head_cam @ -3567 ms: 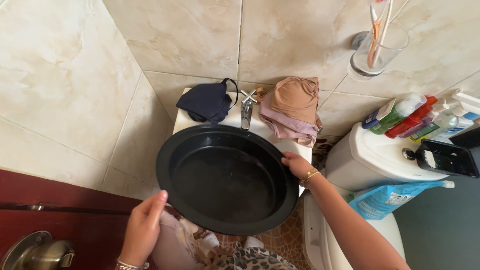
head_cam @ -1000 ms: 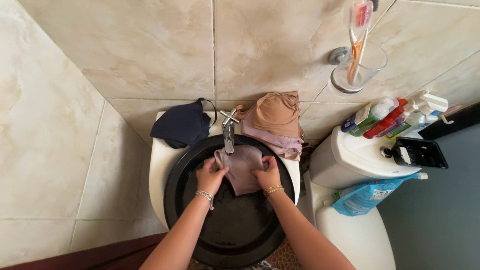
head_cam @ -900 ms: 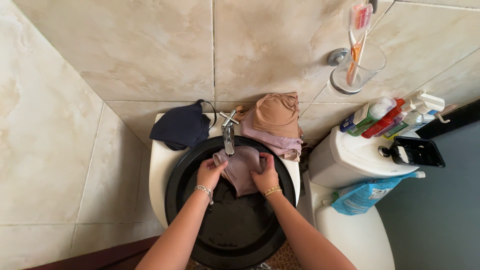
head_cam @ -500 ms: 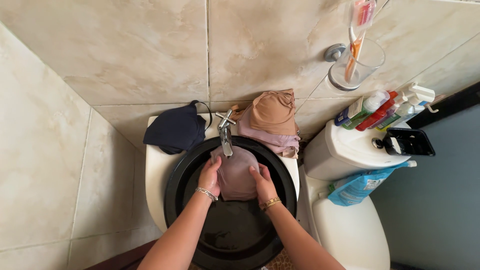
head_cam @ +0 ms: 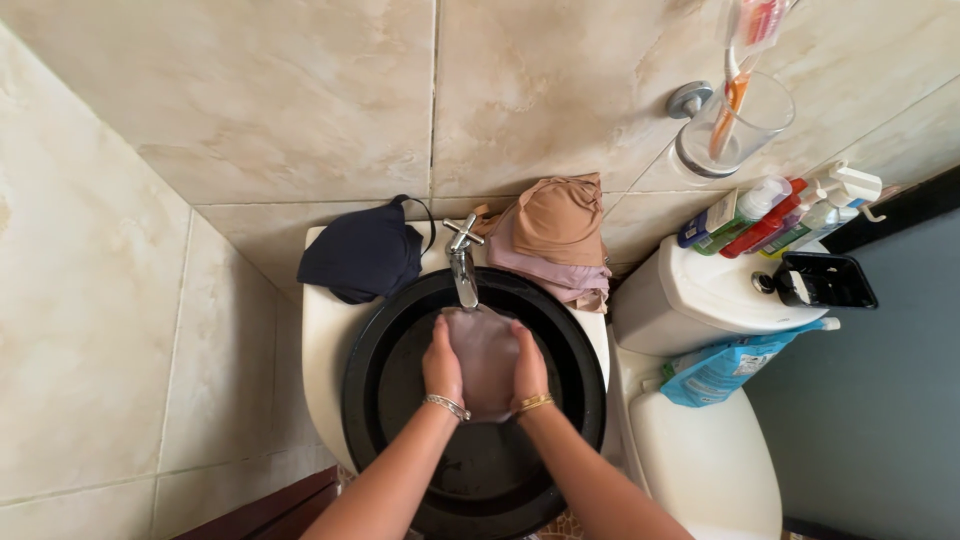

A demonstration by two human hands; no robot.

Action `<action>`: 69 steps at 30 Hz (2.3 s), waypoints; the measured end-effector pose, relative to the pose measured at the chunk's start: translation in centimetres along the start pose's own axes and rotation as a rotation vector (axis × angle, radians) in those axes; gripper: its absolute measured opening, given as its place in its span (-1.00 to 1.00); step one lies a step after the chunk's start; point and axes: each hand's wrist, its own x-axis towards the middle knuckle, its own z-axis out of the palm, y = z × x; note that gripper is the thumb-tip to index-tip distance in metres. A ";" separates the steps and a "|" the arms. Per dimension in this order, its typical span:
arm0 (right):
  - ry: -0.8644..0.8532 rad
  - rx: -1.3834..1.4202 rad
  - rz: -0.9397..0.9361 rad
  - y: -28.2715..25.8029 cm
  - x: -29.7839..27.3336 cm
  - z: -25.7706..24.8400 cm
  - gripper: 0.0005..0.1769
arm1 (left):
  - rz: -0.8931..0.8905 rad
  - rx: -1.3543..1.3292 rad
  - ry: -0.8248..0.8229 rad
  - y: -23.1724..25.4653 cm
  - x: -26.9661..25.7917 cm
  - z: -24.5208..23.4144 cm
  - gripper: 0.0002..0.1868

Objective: Hand washing bras and undergarments in a basin inside a bathroom.

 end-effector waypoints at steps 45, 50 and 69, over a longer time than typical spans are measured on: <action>-0.155 -0.350 -0.321 3.6 -2.3 -0.7 -0.69 | 0.271 0.292 -0.095 -5.4 -3.7 -2.9 -0.35; 0.132 -0.751 -0.298 2.5 2.2 -2.3 -0.50 | 0.025 0.194 -0.095 -1.4 -7.8 -1.9 -0.33; -0.098 -0.434 -0.395 1.2 4.2 -2.8 -0.34 | 0.390 -0.051 -0.004 -2.4 7.2 -2.5 -0.67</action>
